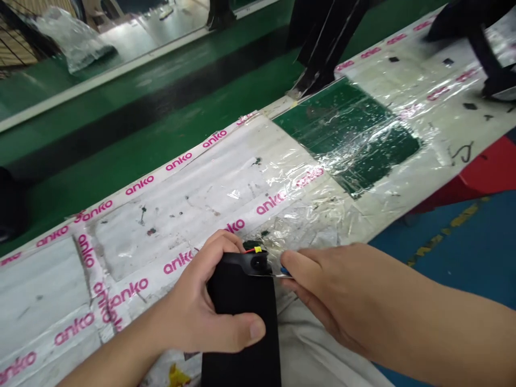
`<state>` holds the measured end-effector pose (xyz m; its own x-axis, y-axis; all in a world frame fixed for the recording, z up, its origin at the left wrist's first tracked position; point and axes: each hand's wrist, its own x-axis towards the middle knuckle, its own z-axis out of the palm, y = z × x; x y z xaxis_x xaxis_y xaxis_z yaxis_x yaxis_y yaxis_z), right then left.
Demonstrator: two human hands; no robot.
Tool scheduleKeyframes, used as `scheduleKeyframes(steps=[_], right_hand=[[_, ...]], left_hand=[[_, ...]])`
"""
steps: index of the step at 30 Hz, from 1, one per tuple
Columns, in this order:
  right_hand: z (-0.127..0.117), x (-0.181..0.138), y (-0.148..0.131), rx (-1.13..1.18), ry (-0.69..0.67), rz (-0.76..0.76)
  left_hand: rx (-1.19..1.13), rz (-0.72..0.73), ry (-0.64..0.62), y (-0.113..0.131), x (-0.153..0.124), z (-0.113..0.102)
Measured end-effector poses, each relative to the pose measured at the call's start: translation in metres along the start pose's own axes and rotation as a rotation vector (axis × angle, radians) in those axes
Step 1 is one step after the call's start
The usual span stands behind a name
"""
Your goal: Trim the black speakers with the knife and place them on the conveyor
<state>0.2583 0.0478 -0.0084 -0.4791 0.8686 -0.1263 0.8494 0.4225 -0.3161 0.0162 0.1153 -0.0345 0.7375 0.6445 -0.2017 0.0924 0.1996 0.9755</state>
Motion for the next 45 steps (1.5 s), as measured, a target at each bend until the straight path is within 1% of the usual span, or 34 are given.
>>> scheduleKeyframes(steps=[1,2,4,6,7,8,14,18,22,28,34,36,40,43,45], right_hand=[[-0.001,0.000,0.002,0.002,-0.010,-0.014],[-0.002,-0.001,0.004,0.000,0.009,-0.032],[-0.002,-0.006,0.006,-0.008,0.112,-0.049],[0.000,-0.012,0.006,-0.017,0.255,-0.039],[0.001,-0.015,0.004,-0.017,0.295,-0.031],[0.002,-0.017,0.003,-0.012,0.301,-0.028],[0.013,-0.016,-0.006,0.007,0.251,0.002],[0.011,-0.010,-0.005,-0.022,0.195,-0.038],[0.010,-0.010,-0.007,-0.031,0.224,-0.032],[0.014,-0.012,-0.009,-0.035,0.246,-0.019],[0.025,-0.005,-0.010,-0.142,0.332,0.013],[0.029,-0.003,-0.010,-0.156,0.339,0.029],[0.030,-0.004,-0.012,-0.105,0.287,0.024],[0.023,-0.006,-0.013,-0.099,0.257,0.034],[0.017,-0.005,-0.013,-0.104,0.212,0.041]], left_hand=[[0.020,0.023,0.015,-0.001,0.000,0.000],[0.035,0.049,0.027,-0.002,-0.001,-0.001],[0.037,0.092,0.027,-0.004,-0.003,-0.002],[0.020,0.104,0.014,-0.007,-0.004,-0.004],[0.009,0.103,0.011,-0.008,-0.004,-0.004],[0.004,0.099,0.011,-0.008,-0.004,-0.004],[0.002,0.121,0.011,-0.010,-0.002,-0.004],[0.010,0.111,0.011,-0.010,-0.002,-0.005],[0.023,0.103,-0.007,-0.011,-0.004,-0.007],[0.016,0.105,-0.019,-0.013,-0.004,-0.007],[0.051,0.091,-0.052,-0.011,-0.003,-0.010],[0.079,0.109,-0.072,-0.010,-0.003,-0.012],[0.130,0.137,-0.090,-0.007,-0.003,-0.014],[0.158,0.120,-0.094,-0.003,-0.002,-0.013],[0.174,0.103,-0.092,0.000,-0.002,-0.012]])
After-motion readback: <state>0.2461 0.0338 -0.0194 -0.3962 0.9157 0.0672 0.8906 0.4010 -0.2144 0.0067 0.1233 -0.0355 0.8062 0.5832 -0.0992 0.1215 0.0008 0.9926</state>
